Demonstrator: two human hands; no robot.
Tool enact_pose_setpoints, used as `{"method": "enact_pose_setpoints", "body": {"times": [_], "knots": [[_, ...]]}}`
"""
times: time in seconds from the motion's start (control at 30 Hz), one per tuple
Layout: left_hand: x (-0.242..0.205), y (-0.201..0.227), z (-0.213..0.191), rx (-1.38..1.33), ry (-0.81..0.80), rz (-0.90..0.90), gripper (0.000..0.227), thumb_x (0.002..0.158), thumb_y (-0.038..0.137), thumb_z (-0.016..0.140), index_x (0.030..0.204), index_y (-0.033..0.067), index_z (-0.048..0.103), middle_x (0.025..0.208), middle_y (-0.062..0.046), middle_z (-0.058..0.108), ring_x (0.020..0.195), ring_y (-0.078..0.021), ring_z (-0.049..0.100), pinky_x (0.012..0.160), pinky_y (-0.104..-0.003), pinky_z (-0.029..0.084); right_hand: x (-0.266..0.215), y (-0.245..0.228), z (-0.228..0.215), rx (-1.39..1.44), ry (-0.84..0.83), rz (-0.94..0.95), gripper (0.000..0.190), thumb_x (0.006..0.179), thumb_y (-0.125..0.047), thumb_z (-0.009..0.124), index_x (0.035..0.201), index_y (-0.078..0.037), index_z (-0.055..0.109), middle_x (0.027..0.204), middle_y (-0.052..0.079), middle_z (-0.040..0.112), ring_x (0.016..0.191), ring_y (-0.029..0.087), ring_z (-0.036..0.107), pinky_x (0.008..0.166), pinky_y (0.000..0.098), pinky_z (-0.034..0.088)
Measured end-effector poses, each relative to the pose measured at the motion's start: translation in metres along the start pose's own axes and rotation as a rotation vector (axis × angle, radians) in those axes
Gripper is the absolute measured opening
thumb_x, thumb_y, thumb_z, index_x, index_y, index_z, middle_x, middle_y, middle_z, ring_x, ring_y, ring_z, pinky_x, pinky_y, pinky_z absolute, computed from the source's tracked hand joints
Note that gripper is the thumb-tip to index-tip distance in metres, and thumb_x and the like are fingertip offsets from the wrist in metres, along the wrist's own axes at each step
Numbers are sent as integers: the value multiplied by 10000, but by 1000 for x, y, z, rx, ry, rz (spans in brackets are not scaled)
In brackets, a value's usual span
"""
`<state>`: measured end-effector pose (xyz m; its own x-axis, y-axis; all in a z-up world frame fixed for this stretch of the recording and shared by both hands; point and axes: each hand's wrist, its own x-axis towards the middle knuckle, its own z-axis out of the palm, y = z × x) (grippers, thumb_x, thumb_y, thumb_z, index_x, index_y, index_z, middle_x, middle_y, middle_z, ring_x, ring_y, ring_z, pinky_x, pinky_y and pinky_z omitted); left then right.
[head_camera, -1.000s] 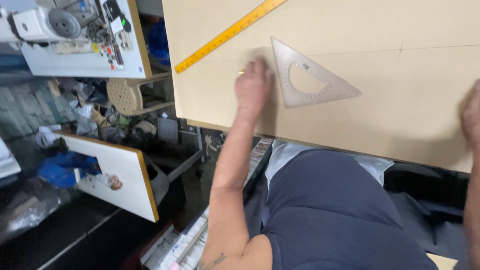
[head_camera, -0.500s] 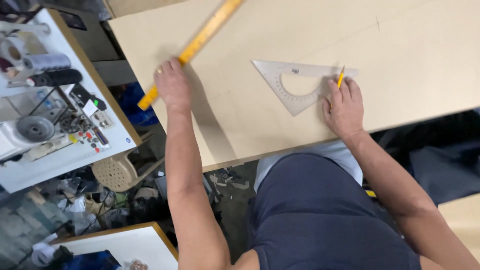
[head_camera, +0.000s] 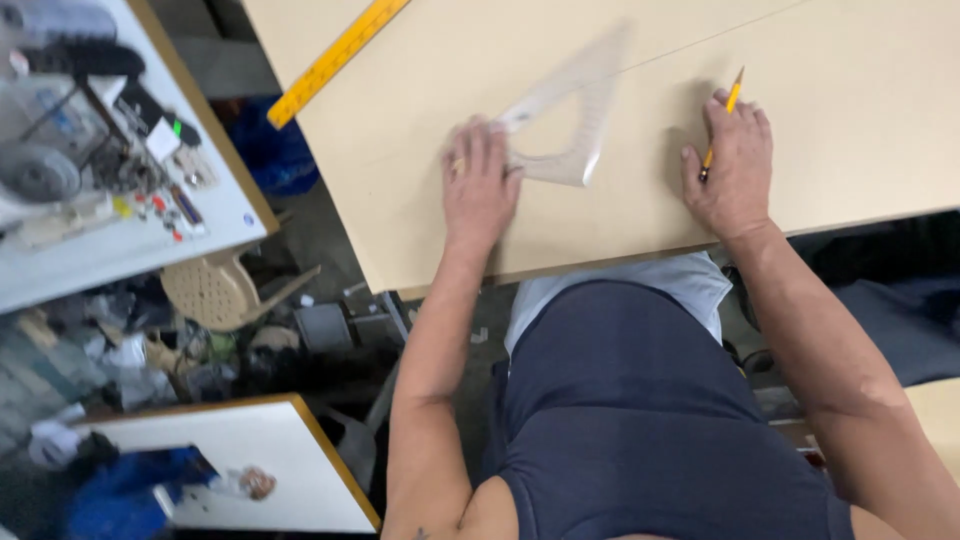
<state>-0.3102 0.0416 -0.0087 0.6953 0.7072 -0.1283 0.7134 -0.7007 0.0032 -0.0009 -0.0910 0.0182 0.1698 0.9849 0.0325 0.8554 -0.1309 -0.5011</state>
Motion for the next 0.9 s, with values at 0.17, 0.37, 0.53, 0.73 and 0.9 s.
{"method": "enact_pose_setpoints", "body": {"times": [0.17,0.37,0.53,0.73,0.9], "knots": [[-89,49,-17,-330,-97,-504,660,1047,367,456,1493,-115,386,1534,-367,392,1416,-521,394,1187,-561,345,-16,0,0,36,-42,-119,484,905,-88,629,1324,115,494,1387,352,581,1112,520,536,1078,601,368],[-79,85,-47,-297,18,-234,512,1091,331,447,1452,-25,523,1504,-253,529,1390,-398,501,1228,-485,380,-40,10,-13,52,-112,-232,503,903,-82,630,1352,123,534,1395,334,613,1139,500,567,1139,572,375],[-44,44,-20,-173,43,-329,605,1053,438,528,1539,87,441,1570,-215,401,1464,-425,369,1234,-540,282,-67,38,28,-77,-7,-372,632,859,-186,801,1437,-11,616,1370,151,671,1309,346,593,1166,526,401],[-63,66,-1,11,61,-471,755,921,505,650,1496,42,491,1490,-259,472,1331,-443,499,1134,-585,355,-76,5,49,-29,7,-360,615,870,-119,721,1467,-50,593,1394,115,664,1316,317,598,1167,503,405],[-98,85,11,-28,201,-388,633,915,530,632,1368,88,618,1198,-154,629,1055,-324,676,870,-464,533,-81,-15,71,-7,-8,-339,603,883,-146,707,1469,-63,592,1402,94,656,1327,301,595,1176,501,400]]}}
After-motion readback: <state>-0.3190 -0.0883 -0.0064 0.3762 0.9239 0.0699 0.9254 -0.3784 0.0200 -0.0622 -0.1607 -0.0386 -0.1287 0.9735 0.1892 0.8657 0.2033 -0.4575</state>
